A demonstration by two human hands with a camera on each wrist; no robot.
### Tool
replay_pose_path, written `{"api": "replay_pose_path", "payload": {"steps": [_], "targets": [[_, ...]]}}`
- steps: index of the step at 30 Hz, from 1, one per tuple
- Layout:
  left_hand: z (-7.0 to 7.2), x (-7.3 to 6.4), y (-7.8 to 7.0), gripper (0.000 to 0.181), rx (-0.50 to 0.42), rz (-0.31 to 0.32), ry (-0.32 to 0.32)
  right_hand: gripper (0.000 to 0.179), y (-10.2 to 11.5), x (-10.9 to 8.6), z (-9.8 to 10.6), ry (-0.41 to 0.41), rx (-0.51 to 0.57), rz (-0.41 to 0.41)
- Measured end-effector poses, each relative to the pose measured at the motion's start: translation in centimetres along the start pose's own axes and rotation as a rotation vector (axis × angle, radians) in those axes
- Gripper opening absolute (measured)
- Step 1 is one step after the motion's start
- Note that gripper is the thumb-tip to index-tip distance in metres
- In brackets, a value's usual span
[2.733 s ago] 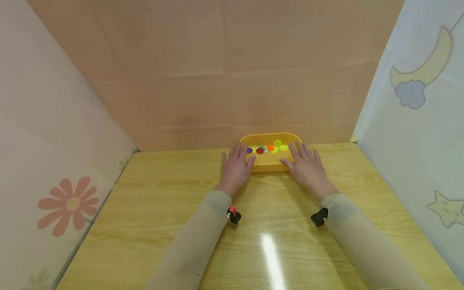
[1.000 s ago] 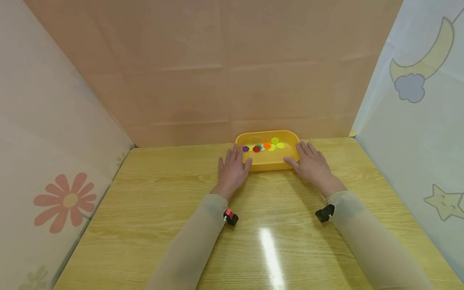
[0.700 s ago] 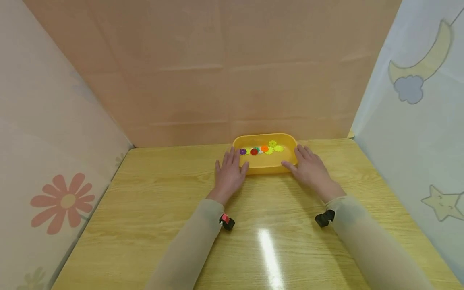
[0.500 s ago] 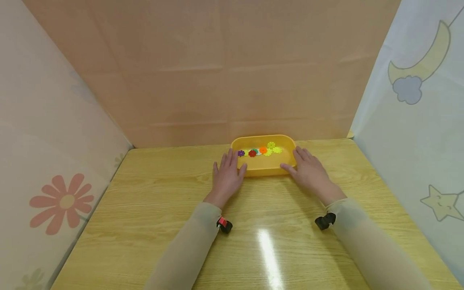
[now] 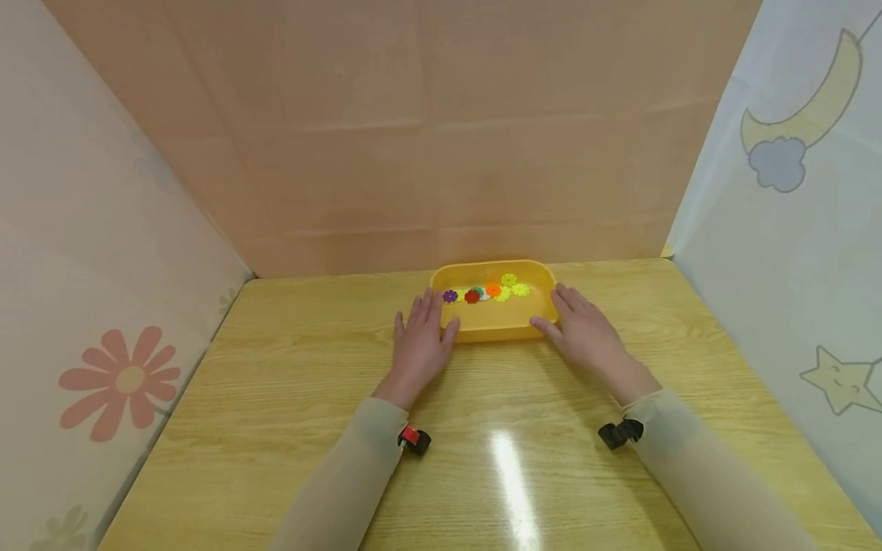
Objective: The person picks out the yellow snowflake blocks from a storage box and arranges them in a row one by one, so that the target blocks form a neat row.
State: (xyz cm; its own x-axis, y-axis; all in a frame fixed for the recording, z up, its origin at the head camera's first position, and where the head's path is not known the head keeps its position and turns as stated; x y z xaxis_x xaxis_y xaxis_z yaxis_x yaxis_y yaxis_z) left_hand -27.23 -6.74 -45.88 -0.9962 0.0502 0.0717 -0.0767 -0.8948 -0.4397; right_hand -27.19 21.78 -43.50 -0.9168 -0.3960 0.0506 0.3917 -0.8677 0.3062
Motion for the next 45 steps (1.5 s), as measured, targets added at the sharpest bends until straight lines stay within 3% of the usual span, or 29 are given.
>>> {"api": "replay_pose_path", "payload": {"steps": [9, 23, 29, 32, 39, 45], "targets": [[0.5, -1.4, 0.6, 0.073, -0.046, -0.01, -0.004, 0.086, 1.0, -1.2, -0.1, -0.037, 0.015, 0.04], [1.9, -3.1, 1.6, 0.074, -0.02, -0.07, -0.05, 0.071, 3.2, -2.9, -0.2, -0.052, 0.013, 0.093], [2.4, -3.7, 1.8, 0.072, -0.032, -0.069, -0.067, 0.069, 3.9, -3.4, -0.2, -0.074, 0.002, 0.121], [2.5, -3.9, 1.8, 0.071, -0.06, -0.074, -0.075, 0.068, 4.1, -3.8, -0.1, -0.077, -0.01, 0.123], [2.9, -3.9, 2.5, 0.062, -0.128, -0.095, -0.166, 0.069, 4.8, -4.2, -0.3, -0.079, 0.003, 0.129], [3.1, -3.7, 3.3, 0.057, -0.221, -0.07, -0.181, 0.07, 5.4, -4.4, -0.8, -0.076, 0.006, 0.131]]}}
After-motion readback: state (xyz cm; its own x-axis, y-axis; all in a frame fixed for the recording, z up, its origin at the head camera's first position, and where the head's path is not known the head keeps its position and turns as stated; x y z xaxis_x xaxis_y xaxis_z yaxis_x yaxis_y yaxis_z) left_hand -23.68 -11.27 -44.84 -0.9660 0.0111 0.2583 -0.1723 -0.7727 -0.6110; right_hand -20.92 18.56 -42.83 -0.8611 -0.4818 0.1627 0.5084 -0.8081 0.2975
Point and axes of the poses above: each hand's wrist, its own x-axis towards the middle knuckle, its own z-axis out of the back of the hand, y = z × x, the point moved 5 cm from there along x, towards the middle knuckle, and after that the axes turned 8 degrees about z, right-handed, at the moved point
